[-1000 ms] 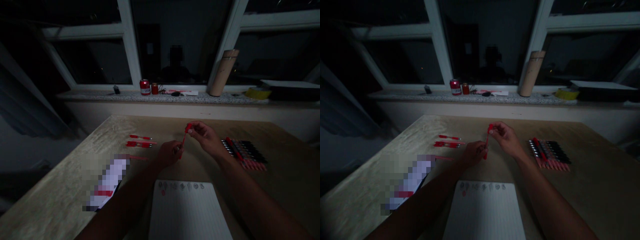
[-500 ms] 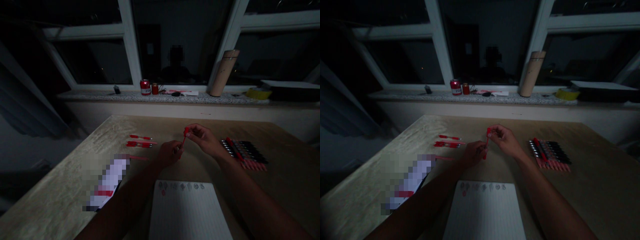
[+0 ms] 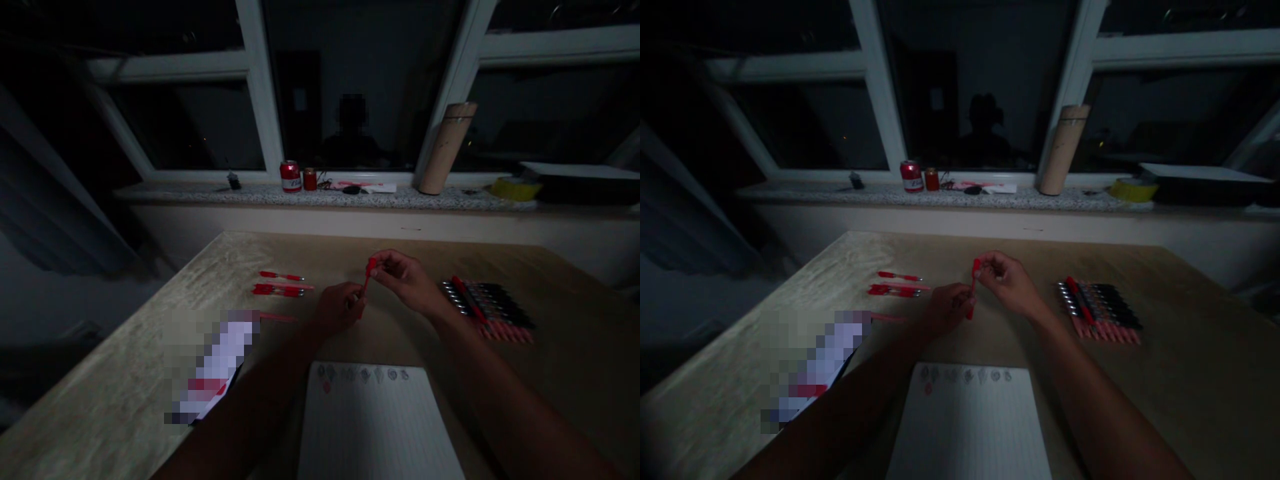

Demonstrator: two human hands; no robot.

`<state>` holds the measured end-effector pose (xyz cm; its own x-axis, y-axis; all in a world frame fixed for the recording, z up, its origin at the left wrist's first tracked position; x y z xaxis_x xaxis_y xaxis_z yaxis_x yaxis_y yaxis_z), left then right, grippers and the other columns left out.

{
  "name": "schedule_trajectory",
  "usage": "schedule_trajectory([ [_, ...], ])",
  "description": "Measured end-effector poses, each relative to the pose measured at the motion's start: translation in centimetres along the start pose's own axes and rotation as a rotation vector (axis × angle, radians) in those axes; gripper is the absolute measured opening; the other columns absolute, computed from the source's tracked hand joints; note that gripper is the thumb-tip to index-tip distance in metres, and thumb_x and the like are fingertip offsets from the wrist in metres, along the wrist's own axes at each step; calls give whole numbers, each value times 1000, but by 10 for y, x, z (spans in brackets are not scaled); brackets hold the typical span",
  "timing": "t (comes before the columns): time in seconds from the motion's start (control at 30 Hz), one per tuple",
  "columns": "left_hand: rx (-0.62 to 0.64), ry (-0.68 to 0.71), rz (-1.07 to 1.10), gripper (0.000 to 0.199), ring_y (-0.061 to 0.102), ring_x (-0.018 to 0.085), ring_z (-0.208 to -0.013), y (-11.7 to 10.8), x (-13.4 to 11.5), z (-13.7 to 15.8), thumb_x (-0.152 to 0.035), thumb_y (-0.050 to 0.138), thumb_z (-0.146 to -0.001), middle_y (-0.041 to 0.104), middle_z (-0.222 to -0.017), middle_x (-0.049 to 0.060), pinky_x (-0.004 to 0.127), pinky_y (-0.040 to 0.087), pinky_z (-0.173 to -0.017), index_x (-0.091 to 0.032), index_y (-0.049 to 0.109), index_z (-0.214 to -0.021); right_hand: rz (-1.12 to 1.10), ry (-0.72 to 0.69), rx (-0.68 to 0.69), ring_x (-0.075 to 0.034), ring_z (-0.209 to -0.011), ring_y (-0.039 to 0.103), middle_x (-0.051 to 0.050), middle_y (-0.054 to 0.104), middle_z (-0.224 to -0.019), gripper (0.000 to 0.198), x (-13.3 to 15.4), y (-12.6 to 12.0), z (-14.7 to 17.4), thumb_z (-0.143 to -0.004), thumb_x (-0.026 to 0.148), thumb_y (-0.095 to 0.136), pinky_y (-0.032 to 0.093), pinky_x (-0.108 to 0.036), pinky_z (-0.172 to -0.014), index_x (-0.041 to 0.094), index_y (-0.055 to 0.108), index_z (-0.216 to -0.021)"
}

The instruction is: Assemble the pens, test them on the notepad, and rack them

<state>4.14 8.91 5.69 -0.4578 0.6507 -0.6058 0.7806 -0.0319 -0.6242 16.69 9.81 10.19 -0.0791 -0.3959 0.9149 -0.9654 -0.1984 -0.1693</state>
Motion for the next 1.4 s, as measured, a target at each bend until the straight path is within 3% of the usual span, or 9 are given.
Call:
schedule_trajectory([
  [0.3,-39,-6,43,25,52,9,-53,-1,5,1,-34,50,-82,61,-61,-1,20,40,-57,-15,63,-88,186,62,99,-11,-63,50,-1,59,-77,19,-5,13,3,-75,31,63,41,-25,-61,16,58,-87],
  [0.67,-101,-33,60,22,51,7,-50,-6,6,3,-31,54,-77,61,-63,-1,18,40,-53,-14,61,-90,228,68,110,-10,-57,48,-1,61,-72,21,-9,16,3,-74,32,64,38,-23,-55,15,61,-86],
  [0.83,-150,-41,124,27,52,6,-51,-11,12,2,-29,54,-78,61,-66,-2,16,40,-51,-15,57,-100,279,41,111,-11,-61,52,-1,63,-73,24,-12,16,2,-76,32,61,40,-23,-58,15,64,-92],
  [1.1,-273,-17,88,20,51,7,-52,-30,23,2,-27,56,-76,59,-65,-1,18,40,-53,-15,57,-92,432,69,42,-15,-68,59,-4,67,-75,20,-45,20,4,-79,29,53,43,-25,-63,14,66,-82],
  [1.4,-301,-65,91,16,52,8,-54,-38,23,4,-25,50,-78,60,-63,0,19,42,-55,-15,55,-90,773,-27,203,-15,-72,61,-6,69,-81,21,-50,48,-6,-79,18,48,41,-23,-68,17,69,-80],
])
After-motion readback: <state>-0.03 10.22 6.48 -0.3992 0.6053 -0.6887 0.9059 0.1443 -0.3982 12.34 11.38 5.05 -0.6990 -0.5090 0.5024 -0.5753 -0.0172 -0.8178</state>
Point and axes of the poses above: each hand's wrist, its own z-axis away from the middle knuckle, its own y-axis out of the palm, x = y × z, the point moved 8 cm from there along -z, towards the middle knuckle
